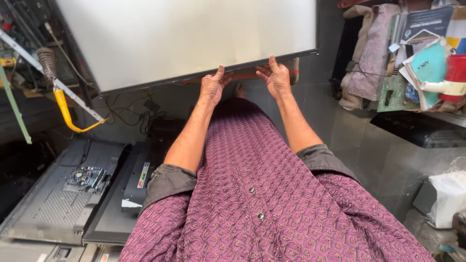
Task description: The person removes a screw from the back of a flat-screen TV, then wipes the screen surface with a cloth. The person retrieves a roll of black tape from a shelf and holds it near the TV.
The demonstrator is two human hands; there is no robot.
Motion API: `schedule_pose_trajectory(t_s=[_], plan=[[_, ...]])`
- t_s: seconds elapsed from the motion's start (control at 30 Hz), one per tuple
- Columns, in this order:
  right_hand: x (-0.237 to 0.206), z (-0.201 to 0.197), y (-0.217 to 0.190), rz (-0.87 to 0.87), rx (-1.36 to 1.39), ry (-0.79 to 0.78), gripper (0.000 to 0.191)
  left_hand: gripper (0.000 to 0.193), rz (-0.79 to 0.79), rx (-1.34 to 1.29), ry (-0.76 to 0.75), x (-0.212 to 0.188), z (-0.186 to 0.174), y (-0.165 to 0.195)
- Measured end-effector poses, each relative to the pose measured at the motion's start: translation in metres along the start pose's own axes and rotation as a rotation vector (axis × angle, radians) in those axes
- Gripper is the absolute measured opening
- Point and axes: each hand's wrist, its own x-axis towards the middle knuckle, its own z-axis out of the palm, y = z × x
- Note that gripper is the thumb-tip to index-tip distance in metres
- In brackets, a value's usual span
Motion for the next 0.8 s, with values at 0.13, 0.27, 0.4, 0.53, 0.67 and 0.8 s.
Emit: schedule_pose_trajectory(t_s=[0.13, 0.27, 0.4, 0.53, 0.67, 0.8], plan=[[0.002, 0.001, 0.001, -0.055, 0.022, -0.046, 0.047, 0.036, 0.032, -0.024, -0.022, -0.001, 0.001, 0.0], [-0.004, 0.002, 0.008, -0.014, -0.017, -0.072, 0.05, 0.04, 0.012, -0.041, -0.065, -0.006, 0.001, 0.006], [-0.006, 0.013, 0.025, 0.125, -0.131, -0.16, 0.05, 0.045, 0.007, -0.056, -0.075, -0.006, 0.005, 0.008], [-0.004, 0.02, 0.044, 0.015, -0.023, -0.04, 0.054, 0.046, 0.071, -0.093, -0.034, -0.001, 0.001, 0.011], [-0.008, 0.024, 0.06, 0.062, -0.062, 0.004, 0.058, 0.049, 0.154, -0.124, 0.047, -0.005, -0.017, 0.018], [-0.007, 0.046, 0.069, 0.262, -0.232, -0.181, 0.062, 0.053, 0.163, -0.167, 0.063, -0.017, -0.028, 0.02]])
